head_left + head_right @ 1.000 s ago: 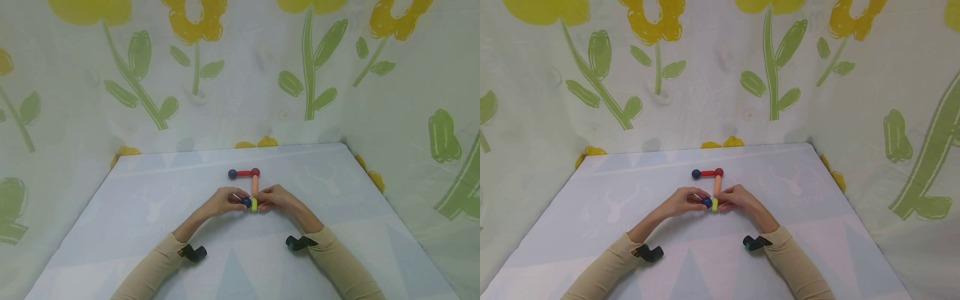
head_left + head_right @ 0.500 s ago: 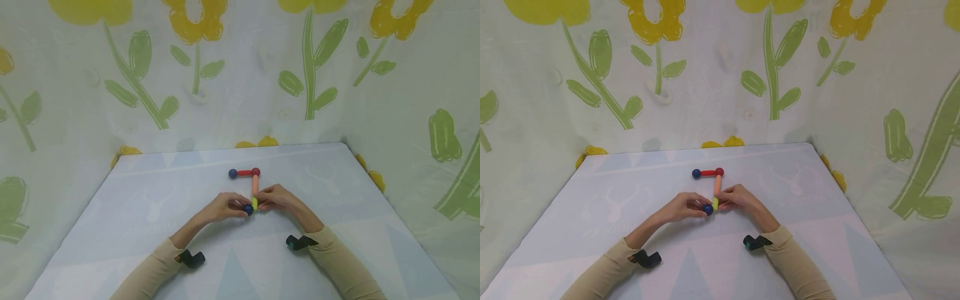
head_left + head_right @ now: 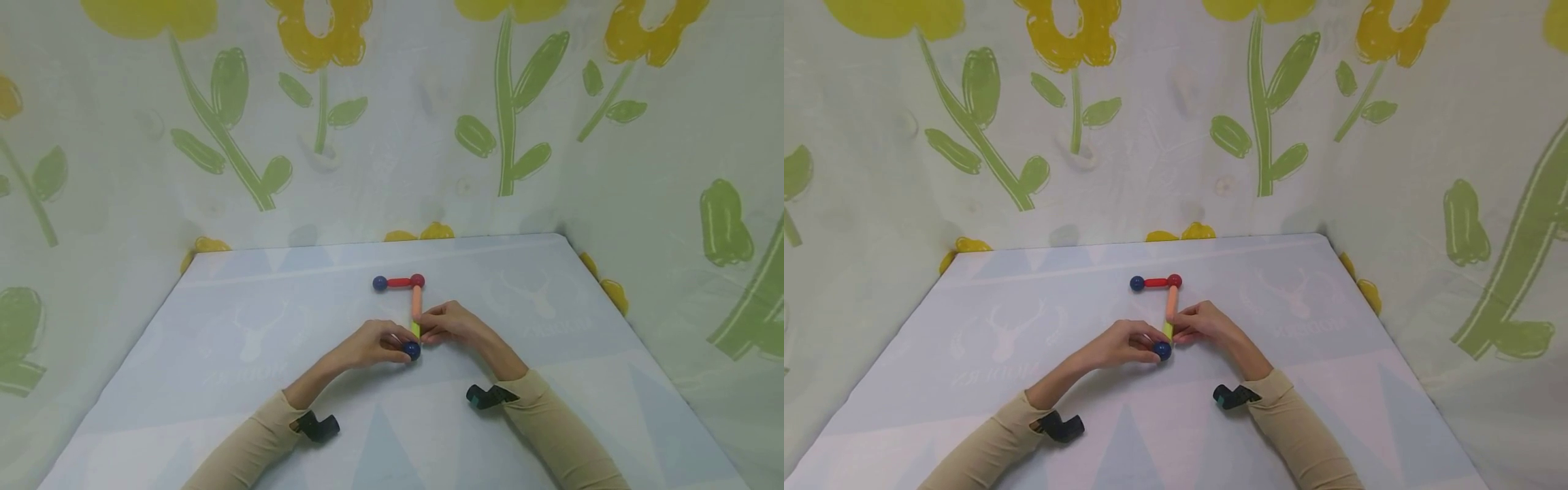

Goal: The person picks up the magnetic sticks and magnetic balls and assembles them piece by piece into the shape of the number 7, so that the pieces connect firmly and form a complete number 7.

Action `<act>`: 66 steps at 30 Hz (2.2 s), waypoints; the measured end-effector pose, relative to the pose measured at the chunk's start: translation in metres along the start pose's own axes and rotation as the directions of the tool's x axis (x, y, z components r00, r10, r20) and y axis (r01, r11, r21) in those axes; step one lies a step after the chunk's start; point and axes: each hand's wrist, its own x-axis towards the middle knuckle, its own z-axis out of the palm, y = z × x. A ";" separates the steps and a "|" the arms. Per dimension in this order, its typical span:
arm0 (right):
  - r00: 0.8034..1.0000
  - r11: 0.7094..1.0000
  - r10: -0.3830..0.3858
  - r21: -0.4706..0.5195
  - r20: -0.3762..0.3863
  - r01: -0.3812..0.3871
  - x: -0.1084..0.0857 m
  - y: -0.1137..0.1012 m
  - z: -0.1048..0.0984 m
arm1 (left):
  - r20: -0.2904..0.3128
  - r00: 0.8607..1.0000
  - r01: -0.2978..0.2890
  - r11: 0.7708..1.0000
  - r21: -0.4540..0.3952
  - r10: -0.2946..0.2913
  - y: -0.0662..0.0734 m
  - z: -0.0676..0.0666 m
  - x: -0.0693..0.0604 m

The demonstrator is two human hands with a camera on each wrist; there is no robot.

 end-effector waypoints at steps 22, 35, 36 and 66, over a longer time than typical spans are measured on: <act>1.000 1.000 -0.005 -0.030 -0.029 0.004 0.001 0.001 0.004 | -0.020 0.999 0.031 0.999 0.039 -0.030 0.006 0.007 0.002; 0.996 0.996 -0.035 -0.085 -0.077 0.029 0.001 0.004 0.005 | -0.027 0.998 0.064 0.997 0.050 -0.062 0.007 0.009 0.003; 0.996 0.995 -0.038 -0.095 -0.082 0.030 0.000 0.003 0.005 | -0.028 0.998 0.065 0.997 0.051 -0.064 0.006 0.009 0.003; 0.878 0.748 -0.371 -0.658 -0.303 0.089 -0.003 -0.017 -0.037 | -0.366 0.921 0.239 0.933 0.270 -0.130 -0.029 -0.058 -0.008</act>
